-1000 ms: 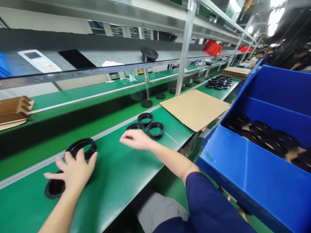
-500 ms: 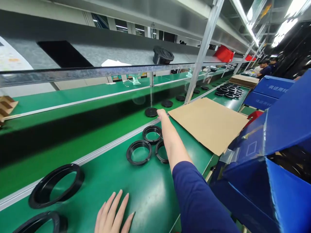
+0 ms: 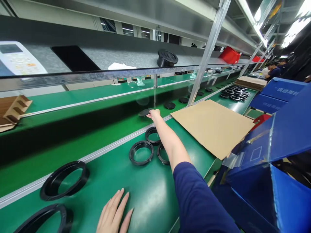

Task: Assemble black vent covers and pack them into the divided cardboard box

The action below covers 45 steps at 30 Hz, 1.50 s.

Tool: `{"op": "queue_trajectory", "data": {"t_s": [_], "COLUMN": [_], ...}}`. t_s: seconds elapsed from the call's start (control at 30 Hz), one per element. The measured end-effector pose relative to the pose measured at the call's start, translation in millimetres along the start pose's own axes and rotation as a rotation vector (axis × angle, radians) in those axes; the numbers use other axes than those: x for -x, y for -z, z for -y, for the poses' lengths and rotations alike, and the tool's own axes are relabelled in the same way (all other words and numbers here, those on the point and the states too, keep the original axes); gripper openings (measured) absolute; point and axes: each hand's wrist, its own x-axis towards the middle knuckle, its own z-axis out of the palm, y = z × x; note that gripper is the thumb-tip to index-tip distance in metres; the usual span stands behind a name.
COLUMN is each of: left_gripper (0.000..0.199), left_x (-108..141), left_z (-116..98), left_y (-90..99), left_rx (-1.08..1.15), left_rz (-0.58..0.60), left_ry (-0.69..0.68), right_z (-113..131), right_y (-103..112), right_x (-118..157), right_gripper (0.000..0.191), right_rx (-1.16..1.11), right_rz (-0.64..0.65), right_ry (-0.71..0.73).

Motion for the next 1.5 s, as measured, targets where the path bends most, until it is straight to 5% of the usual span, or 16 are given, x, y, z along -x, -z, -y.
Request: {"op": "queue_trajectory", "data": {"t_s": [0.17, 0.33, 0.43, 0.53, 0.63, 0.73, 0.8, 0.83, 0.97, 1.07, 1.2, 1.33, 1.5], "left_gripper": [0.045, 0.049, 0.1, 0.132, 0.126, 0.094, 0.077, 0.072, 0.065, 0.066, 0.066, 0.068, 0.069], "left_x": [-2.3, -1.5, 1.9, 10.1, 25.5, 46.1, 59.2, 64.7, 75.6, 73.1, 65.5, 59.0, 55.8], "left_z": [-19.7, -38.3, -57.8, -81.1, -96.9, -103.0, -105.0, -106.5, -118.1, -128.0, -133.5, -132.9, -128.0], "left_y": [1.1, 16.7, 40.4, 75.7, 111.6, 135.2, 144.0, 147.0, 153.5, 153.7, 149.7, 141.9, 131.7], "left_rx": [0.145, 0.635, 1.132, 1.518, 1.626, 1.729, 1.793, 1.818, 1.92, 1.957, 1.938, 1.976, 1.996], "left_rz": [-0.029, -0.122, -0.345, -0.491, -0.526, -0.625, -0.706, -0.734, -0.729, -0.719, -0.691, -0.59, -0.602], "left_ry": [0.102, 0.52, 0.717, 0.657, 0.701, 0.852, 0.949, 0.988, 1.028, 1.012, 1.007, 1.021, 0.991], "right_z": [-15.8, -74.3, -116.5, -161.9, -198.5, -207.9, -198.1, -190.7, -172.4, -181.6, -200.2, -203.7, -196.5], "right_y": [2.0, 52.4, 79.7, 92.0, 96.6, 103.4, 107.0, 107.1, 94.6, 84.2, 83.1, 87.4, 91.0], "right_x": [118.1, 234.9, 298.5, 361.4, 421.2, 462.4, 470.8, 469.0, 437.8, 416.5, 405.4, 400.3, 399.7], "right_gripper": [0.013, 0.038, 0.042, 0.042, 0.044, 0.045, 0.047, 0.047, 0.039, 0.041, 0.048, 0.056, 0.057], "right_rx": [-0.042, -0.108, -0.113, -0.178, -0.192, 0.001, 0.188, 0.251, 0.404, 0.556, 0.601, 0.578, 0.477], "right_rz": [0.403, 0.816, 0.856, 0.854, 0.957, 1.285, 1.492, 1.51, 1.113, 1.011, 1.009, 1.063, 1.053], "right_ry": [0.113, 0.264, 0.147, -0.071, -0.309, -0.47, -0.351, -0.177, 0.791, 1.134, 1.182, 1.075, 0.886]}}
